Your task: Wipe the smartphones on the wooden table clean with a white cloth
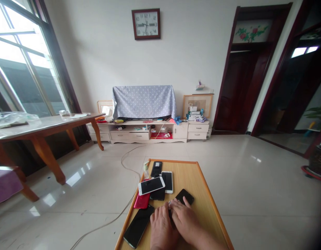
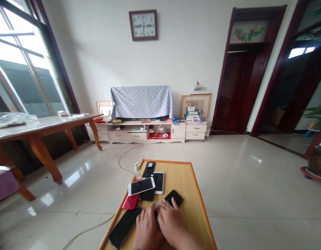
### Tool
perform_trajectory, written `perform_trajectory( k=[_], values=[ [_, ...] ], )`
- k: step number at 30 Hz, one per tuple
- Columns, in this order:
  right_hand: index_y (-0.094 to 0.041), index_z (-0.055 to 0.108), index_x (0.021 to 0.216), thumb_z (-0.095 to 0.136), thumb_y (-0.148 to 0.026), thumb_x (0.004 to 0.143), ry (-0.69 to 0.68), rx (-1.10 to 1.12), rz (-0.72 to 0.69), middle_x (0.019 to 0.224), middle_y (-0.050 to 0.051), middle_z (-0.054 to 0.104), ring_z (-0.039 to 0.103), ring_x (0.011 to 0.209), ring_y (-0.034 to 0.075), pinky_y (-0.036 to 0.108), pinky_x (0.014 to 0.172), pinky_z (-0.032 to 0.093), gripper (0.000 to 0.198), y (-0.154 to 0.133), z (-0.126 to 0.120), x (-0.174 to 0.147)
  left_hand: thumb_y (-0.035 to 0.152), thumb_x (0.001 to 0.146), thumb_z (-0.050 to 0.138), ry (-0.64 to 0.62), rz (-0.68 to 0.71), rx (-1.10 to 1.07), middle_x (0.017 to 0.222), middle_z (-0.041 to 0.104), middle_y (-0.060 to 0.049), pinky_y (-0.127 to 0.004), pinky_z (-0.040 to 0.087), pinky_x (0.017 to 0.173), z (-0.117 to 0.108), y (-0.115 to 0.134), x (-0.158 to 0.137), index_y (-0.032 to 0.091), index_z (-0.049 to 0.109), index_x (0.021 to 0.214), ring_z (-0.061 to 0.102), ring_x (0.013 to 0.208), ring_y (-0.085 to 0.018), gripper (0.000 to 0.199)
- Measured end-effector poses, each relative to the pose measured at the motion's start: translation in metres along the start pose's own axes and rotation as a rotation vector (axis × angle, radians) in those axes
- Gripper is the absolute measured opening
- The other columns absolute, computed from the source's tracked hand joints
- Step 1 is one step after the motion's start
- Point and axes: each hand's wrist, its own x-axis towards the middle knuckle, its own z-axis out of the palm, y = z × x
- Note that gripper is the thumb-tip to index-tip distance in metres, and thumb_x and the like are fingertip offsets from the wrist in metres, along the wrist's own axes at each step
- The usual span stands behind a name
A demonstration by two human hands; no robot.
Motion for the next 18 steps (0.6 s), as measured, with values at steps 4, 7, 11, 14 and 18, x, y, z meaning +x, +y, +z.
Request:
perform_trajectory(
  k=[4,7,11,14,18],
  values=[
    [-0.023,0.060,0.137,0.028,-0.031,0.102,0.077,-0.125,0.152,0.145,0.007,0.056,0.044,0.140,0.022,0.050,0.122,0.015,0.048,0.025,-0.022,0.018,0.042,0.074,0.060,-0.007,-0.024,-0.019,0.138,0.057,-0.010,-0.040,0.023,0.109,0.001,0.001,-0.001,0.020,0.046,0.142,0.045,0.128,-0.029,0.073],
    [-0.017,0.058,0.139,0.026,-0.030,0.101,0.125,-0.174,0.244,0.147,0.012,0.053,0.042,0.141,0.026,0.053,0.121,0.017,0.051,0.036,-0.027,0.024,0.041,0.073,0.061,0.012,-0.022,-0.025,0.137,0.057,-0.010,-0.040,0.022,0.111,0.003,0.000,-0.001,0.020,0.046,0.142,0.045,0.129,-0.028,0.074],
    [-0.015,0.057,0.140,0.030,-0.031,0.100,0.094,-0.171,0.192,0.150,0.013,0.049,0.038,0.144,0.027,0.049,0.122,0.018,0.051,0.027,-0.013,0.015,0.042,0.073,0.061,0.042,-0.020,-0.021,0.134,0.059,-0.011,-0.040,0.024,0.109,0.008,-0.003,0.000,0.018,0.047,0.141,0.047,0.126,-0.028,0.073],
    [-0.017,0.054,0.143,0.033,-0.031,0.100,0.019,-0.118,0.075,0.151,0.011,0.048,0.037,0.144,0.025,0.046,0.123,0.019,0.050,0.010,-0.004,0.007,0.043,0.079,0.056,0.050,0.000,-0.013,0.134,0.059,-0.011,-0.039,0.026,0.107,0.009,-0.004,0.000,0.020,0.048,0.140,0.048,0.124,-0.027,0.065],
    [-0.018,0.054,0.143,0.033,-0.031,0.101,-0.036,-0.056,0.030,0.149,0.012,0.050,0.041,0.142,0.025,0.048,0.122,0.020,0.049,-0.011,-0.007,0.002,0.039,0.083,0.054,0.048,0.007,0.001,0.138,0.057,-0.008,-0.038,0.025,0.107,0.007,-0.004,-0.001,0.021,0.048,0.141,0.047,0.125,-0.025,0.061]
  ],
)
